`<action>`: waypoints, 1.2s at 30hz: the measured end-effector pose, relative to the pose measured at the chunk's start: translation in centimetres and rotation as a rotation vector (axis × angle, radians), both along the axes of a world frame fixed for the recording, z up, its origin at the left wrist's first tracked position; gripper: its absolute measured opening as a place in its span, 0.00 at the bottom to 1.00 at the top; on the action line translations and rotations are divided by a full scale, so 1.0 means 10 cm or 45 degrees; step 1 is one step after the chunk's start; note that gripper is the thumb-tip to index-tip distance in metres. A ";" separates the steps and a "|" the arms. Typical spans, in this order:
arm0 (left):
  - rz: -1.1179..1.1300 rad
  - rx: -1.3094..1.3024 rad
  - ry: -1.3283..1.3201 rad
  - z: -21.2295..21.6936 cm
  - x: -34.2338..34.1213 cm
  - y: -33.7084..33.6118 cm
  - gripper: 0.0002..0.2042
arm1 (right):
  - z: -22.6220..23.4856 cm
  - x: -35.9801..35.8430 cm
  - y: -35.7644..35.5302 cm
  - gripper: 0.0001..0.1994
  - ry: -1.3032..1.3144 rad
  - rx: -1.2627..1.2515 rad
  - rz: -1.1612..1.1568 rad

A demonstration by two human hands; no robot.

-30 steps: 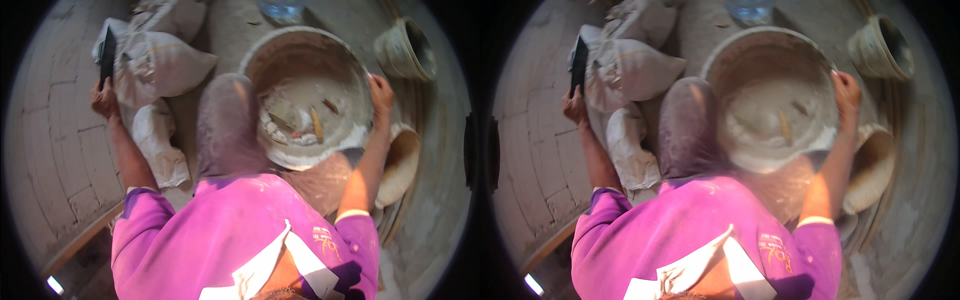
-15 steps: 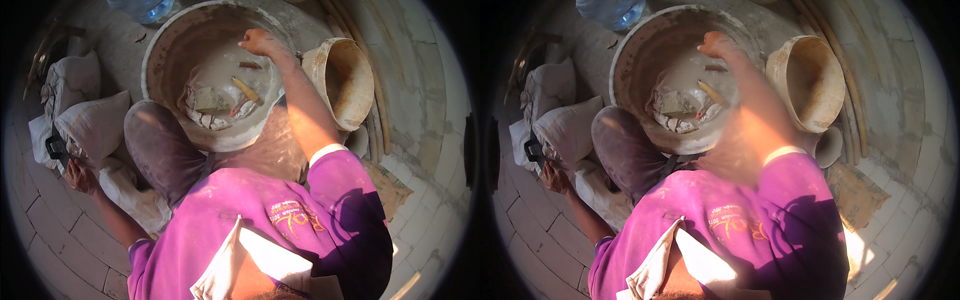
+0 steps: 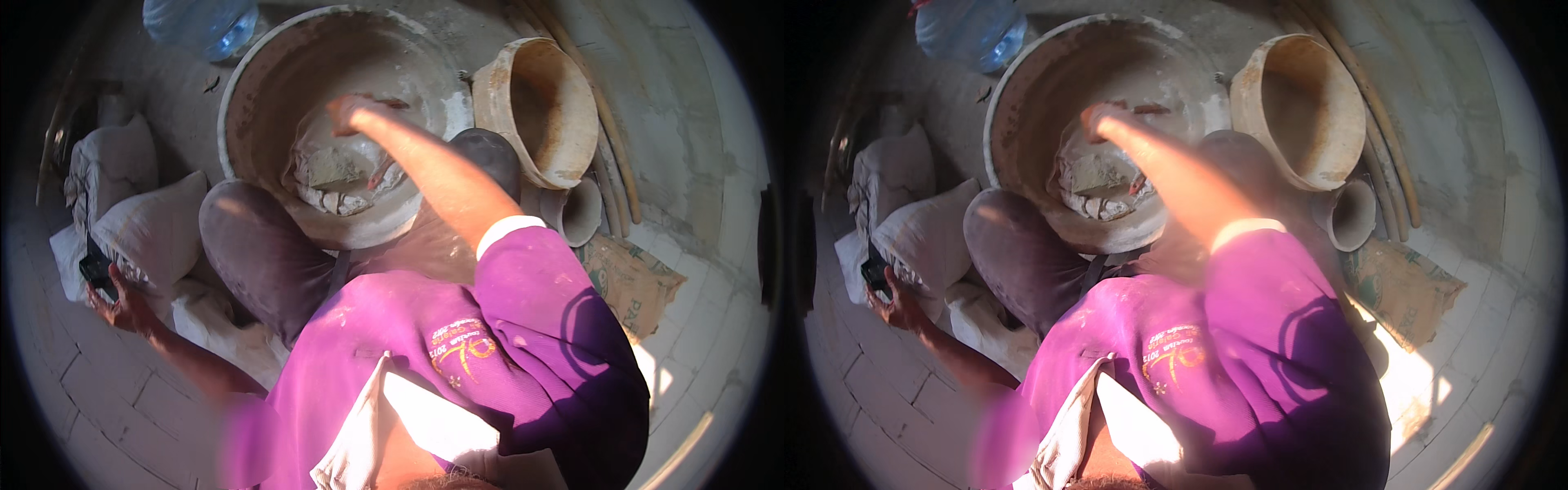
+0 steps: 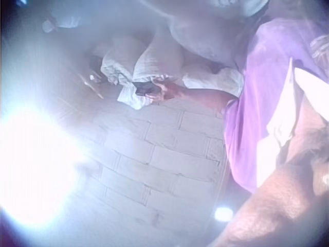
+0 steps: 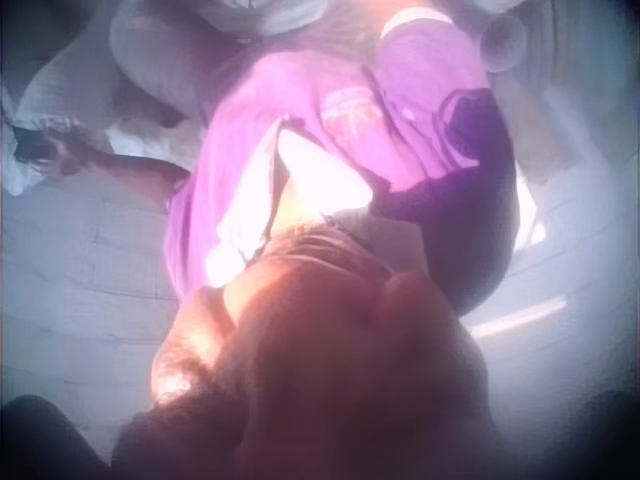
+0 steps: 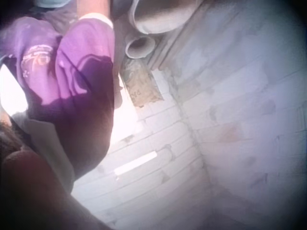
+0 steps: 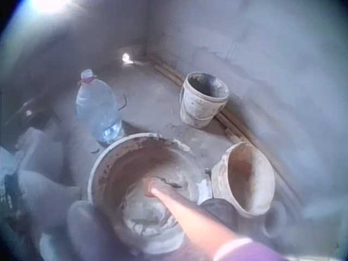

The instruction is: The person cleans a metal trowel by scraping it against a bucket and rinsing it in water. They then pour water into a small bucket and use a cloth to wipe the inside of the bucket repeatedly.

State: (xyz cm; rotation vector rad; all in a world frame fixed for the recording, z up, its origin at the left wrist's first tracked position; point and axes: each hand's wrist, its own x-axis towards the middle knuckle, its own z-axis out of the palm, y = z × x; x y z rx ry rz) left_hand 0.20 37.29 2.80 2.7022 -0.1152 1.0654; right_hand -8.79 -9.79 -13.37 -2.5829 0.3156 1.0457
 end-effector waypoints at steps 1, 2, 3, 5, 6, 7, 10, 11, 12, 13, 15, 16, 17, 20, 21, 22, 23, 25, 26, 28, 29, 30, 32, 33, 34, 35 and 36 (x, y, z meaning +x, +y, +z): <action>-0.078 -0.111 -0.032 0.08 0.02 -0.25 0.24 | -0.18 -0.07 0.14 0.20 -0.036 -0.016 0.010; -0.139 -0.205 -0.068 0.26 -0.06 -0.54 0.21 | -0.14 -0.09 0.30 0.19 0.050 0.051 0.139; -0.215 -0.319 -0.092 0.31 -0.07 -0.78 0.17 | -0.11 -0.13 0.37 0.15 0.104 0.043 0.291; -0.448 -0.320 0.022 0.29 0.10 -0.95 0.12 | -0.06 -0.12 0.33 0.19 0.030 0.278 0.358; -0.559 -0.312 0.076 0.26 0.18 -1.04 0.09 | 0.30 -0.14 0.28 0.20 -0.056 0.269 0.241; -0.699 -0.446 0.155 0.18 0.23 -1.29 0.09 | 0.53 -0.17 0.14 0.25 -0.141 0.194 0.115; -1.071 -0.816 0.455 -0.20 0.43 -1.85 0.10 | 1.25 -0.63 -0.51 0.24 -0.993 0.170 -0.200; -1.018 -0.658 0.487 -0.15 0.38 -2.00 0.10 | 1.48 -0.74 -0.71 0.24 -1.122 0.165 -0.283; -0.975 -0.516 0.527 -0.10 0.28 -2.23 0.10 | 1.67 -0.92 -0.96 0.24 -1.237 0.138 -0.372; -0.926 -0.365 0.553 -0.04 0.21 -2.39 0.11 | 1.76 -1.15 -1.27 0.24 -1.456 0.028 -0.430; -1.076 -0.438 0.722 -0.14 0.27 -2.56 0.15 | 2.11 -1.82 -1.76 0.24 -1.498 -0.121 -0.832; -1.092 -0.363 0.778 -0.12 0.20 -2.77 0.16 | 2.17 -2.27 -2.03 0.25 -1.594 -0.410 -0.918; -1.086 -0.260 0.816 -0.08 0.16 -2.91 0.17 | 2.16 -2.35 -2.03 0.19 -1.815 -0.380 -0.907; -1.204 -0.127 0.980 -0.26 0.11 -3.26 0.18 | 1.80 -4.10 -2.70 0.25 -1.429 -0.696 -1.851; -1.225 -0.072 1.015 -0.31 0.13 -3.33 0.19 | 1.61 -4.53 -2.77 0.24 -1.190 -0.785 -1.936; -1.224 0.007 1.063 -0.40 0.18 -3.37 0.20 | 1.39 -4.89 -2.81 0.23 -0.952 -0.860 -2.005; -1.211 0.046 1.086 -0.49 0.23 -3.37 0.19 | 1.12 -5.15 -2.76 0.23 -0.732 -0.800 -2.065; -1.183 0.118 1.137 -0.68 0.27 -3.36 0.20 | 0.61 -5.47 -2.59 0.25 -0.384 -0.709 -2.012; -1.147 0.115 1.240 -0.71 0.23 -3.37 0.19 | 0.39 -5.59 -2.47 0.26 -0.257 -0.684 -1.906; -1.196 0.029 1.272 -0.95 0.27 -3.31 0.18 | -0.08 -5.66 -2.30 0.30 -0.019 -0.724 -1.721; -1.203 -0.016 1.290 -1.08 0.27 -3.25 0.18 | -0.33 -5.81 -2.23 0.31 0.028 -0.687 -1.761; -1.198 0.019 1.347 -1.15 0.25 -3.27 0.18 | -0.51 -5.91 -2.17 0.32 0.075 -0.638 -1.790; -1.106 0.114 1.339 -1.23 0.27 -3.21 0.17 | -0.50 -5.51 -1.98 0.32 0.151 -0.490 -1.588; -1.099 0.152 1.316 -1.32 0.27 -3.25 0.17 | -0.65 -5.74 -1.97 0.32 0.119 -0.568 -1.607; -1.146 0.142 1.310 -1.33 0.23 -3.33 0.17 | -0.81 -5.95 -1.95 0.32 0.089 -0.659 -1.640; -1.151 0.143 1.286 -1.27 0.19 -3.28 0.17 | -0.84 -5.76 -1.93 0.31 0.190 -0.708 -1.637; -1.110 0.099 1.303 -1.24 0.19 -3.23 0.17 | -0.80 -5.57 -1.92 0.30 0.285 -0.773 -1.636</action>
